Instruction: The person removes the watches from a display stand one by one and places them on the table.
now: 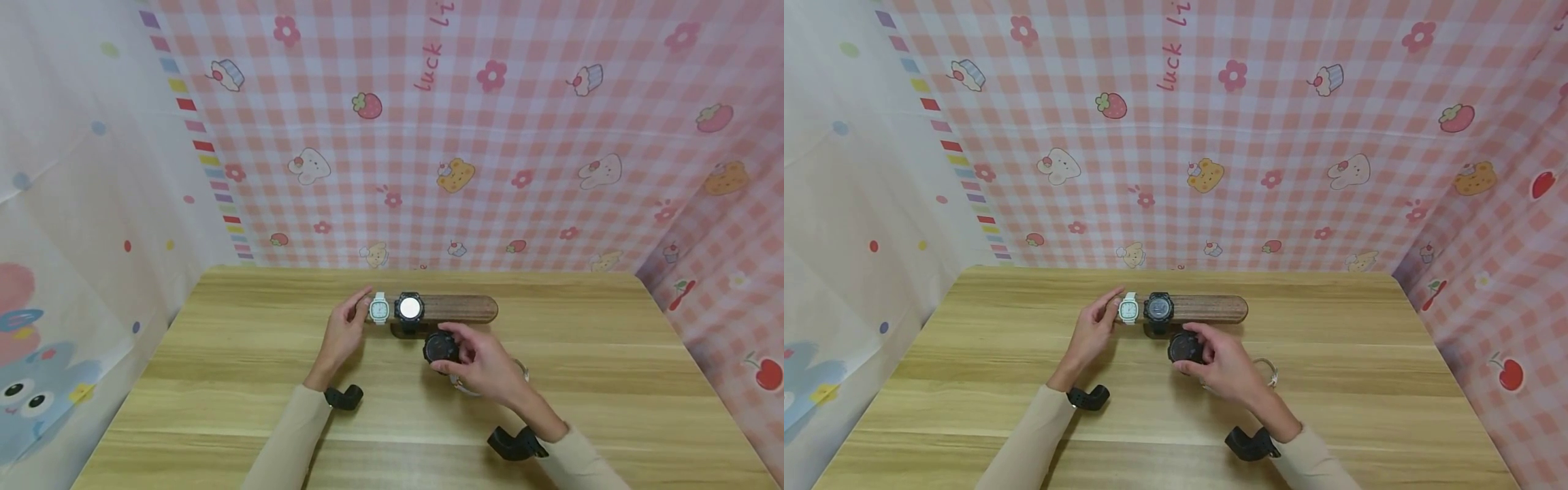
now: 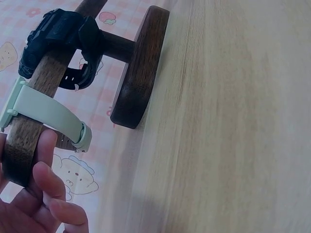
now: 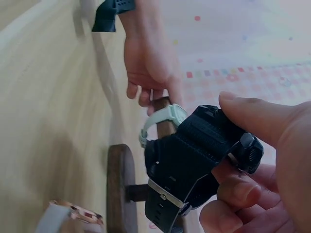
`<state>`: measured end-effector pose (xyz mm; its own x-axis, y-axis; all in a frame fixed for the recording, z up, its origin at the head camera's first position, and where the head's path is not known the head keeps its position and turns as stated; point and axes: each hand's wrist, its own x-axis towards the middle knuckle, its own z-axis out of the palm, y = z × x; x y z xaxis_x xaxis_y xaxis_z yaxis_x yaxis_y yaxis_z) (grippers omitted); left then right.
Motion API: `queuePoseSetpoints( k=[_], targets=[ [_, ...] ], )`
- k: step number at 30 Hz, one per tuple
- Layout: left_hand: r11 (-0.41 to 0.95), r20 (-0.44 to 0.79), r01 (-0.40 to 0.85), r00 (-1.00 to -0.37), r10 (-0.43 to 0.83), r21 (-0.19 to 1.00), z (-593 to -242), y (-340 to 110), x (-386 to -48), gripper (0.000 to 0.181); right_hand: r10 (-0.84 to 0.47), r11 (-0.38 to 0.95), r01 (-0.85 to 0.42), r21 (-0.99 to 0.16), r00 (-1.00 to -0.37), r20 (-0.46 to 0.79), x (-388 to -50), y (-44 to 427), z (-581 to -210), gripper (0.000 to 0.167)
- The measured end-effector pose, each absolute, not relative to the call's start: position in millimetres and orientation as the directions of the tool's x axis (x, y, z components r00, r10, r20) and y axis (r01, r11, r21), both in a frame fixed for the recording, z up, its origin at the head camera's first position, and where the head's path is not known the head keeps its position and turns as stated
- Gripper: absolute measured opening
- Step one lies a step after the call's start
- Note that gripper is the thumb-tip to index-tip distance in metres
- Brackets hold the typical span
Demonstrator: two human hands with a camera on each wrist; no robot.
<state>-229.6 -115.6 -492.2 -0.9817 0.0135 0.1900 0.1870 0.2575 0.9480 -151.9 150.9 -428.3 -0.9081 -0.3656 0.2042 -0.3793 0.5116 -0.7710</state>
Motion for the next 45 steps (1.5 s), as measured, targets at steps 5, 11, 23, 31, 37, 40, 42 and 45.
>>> queuePoseSetpoints(
  k=[5,11,23,31,37,40,42,45],
  targets=[
    [0.259,0.181,0.178,-0.983,0.014,0.949,-490.6,-115.0,-228.5,0.037,-0.373,0.54,-0.362,-0.76,-0.912,0.169,-149.6,143.3,-433.4,0.06],
    [0.269,0.168,0.171,-0.985,0.036,0.948,-464.2,-112.3,-214.5,0.035,-0.39,0.553,-0.388,-0.738,-0.903,0.183,-148.2,136.4,-439.9,0.06],
    [0.27,0.177,0.183,-0.983,0.046,0.945,-454.0,-111.9,-208.3,0.036,-0.39,0.582,-0.372,-0.723,-0.908,0.153,-147.8,125.2,-453.4,0.06],
    [0.274,0.185,0.187,-0.982,0.034,0.943,-454.6,-109.8,-207.8,0.035,-0.358,0.617,-0.364,-0.698,-0.919,0.163,-143.8,119.3,-456.9,0.06],
    [0.268,0.178,0.181,-0.983,0.035,0.946,-453.4,-109.7,-206.9,0.035,-0.341,0.66,-0.358,-0.66,-0.926,0.162,-141.7,115.7,-460.0,0.063],
    [0.264,0.173,0.176,-0.984,0.037,0.948,-452.6,-109.9,-206.5,0.035,-0.332,0.677,-0.363,-0.641,-0.927,0.174,-141.2,113.9,-461.9,0.063],
    [0.263,0.171,0.175,-0.984,0.039,0.949,-452.4,-110.0,-206.5,0.035,-0.331,0.677,-0.364,-0.639,-0.927,0.177,-141.2,112.7,-463.4,0.063],
    [0.266,0.166,0.171,-0.985,0.039,0.949,-452.1,-110.5,-206.6,0.035,-0.334,0.671,-0.373,-0.641,-0.924,0.188,-140.9,110.5,-465.3,0.063]
  ],
)
